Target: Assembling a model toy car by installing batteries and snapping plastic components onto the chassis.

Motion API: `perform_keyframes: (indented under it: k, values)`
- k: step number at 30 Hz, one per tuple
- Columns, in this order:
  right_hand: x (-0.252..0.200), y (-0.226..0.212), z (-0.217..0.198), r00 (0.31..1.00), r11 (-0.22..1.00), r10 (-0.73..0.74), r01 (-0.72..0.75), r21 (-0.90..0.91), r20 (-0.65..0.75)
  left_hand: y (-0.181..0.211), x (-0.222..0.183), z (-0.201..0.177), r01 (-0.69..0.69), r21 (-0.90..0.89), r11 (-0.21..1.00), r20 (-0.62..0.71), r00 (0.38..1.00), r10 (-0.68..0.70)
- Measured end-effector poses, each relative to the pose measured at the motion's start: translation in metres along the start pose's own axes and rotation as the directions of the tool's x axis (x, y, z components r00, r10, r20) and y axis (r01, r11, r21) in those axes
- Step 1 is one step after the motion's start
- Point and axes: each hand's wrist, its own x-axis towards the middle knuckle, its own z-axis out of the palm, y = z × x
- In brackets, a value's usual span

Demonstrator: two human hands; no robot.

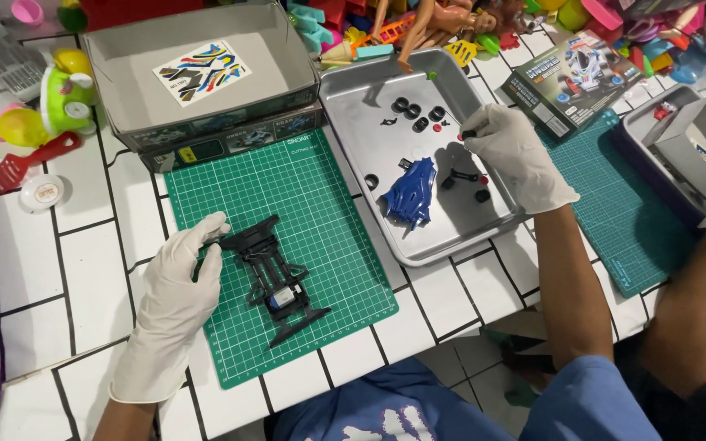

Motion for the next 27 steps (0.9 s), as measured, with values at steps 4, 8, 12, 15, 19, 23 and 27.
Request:
perform_keyframes:
  k: [4,8,12,15,19,23,27]
  values:
    - [0.003,-0.013,-0.005,1.0,0.999,0.001,-0.001,-0.032,0.01,-0.001,-0.001,0.0,0.005,-0.003,1.0,-0.006,1.0,-0.005]
    - [-0.018,-0.05,-0.008,0.993,0.999,0.041,-0.039,-0.022,0.106,0.0,-0.001,0.002,0.017,-0.01,1.0,0.001,1.0,-0.017]
    - [0.002,-0.042,-0.005,0.999,0.993,0.017,-0.011,-0.114,0.046,0.001,0.001,0.001,0.011,-0.01,1.0,0.004,1.0,-0.011]
    - [0.049,-0.002,0.014,0.997,0.903,0.046,-0.019,-0.429,0.054,0.002,0.002,0.0,0.018,-0.006,1.0,0.008,1.0,-0.018]
    - [0.087,0.032,0.032,0.999,0.885,0.006,0.015,-0.466,0.043,0.0,0.001,0.0,0.018,0.024,1.0,0.0,1.0,-0.018]
    - [0.072,0.02,0.033,0.996,0.939,-0.042,0.066,-0.339,0.078,-0.001,0.001,0.0,0.031,0.004,1.0,-0.001,1.0,-0.031]
    - [0.045,-0.029,0.017,0.979,0.995,-0.023,0.041,-0.086,0.203,0.0,-0.001,0.005,0.07,0.097,0.993,-0.007,0.998,-0.07]
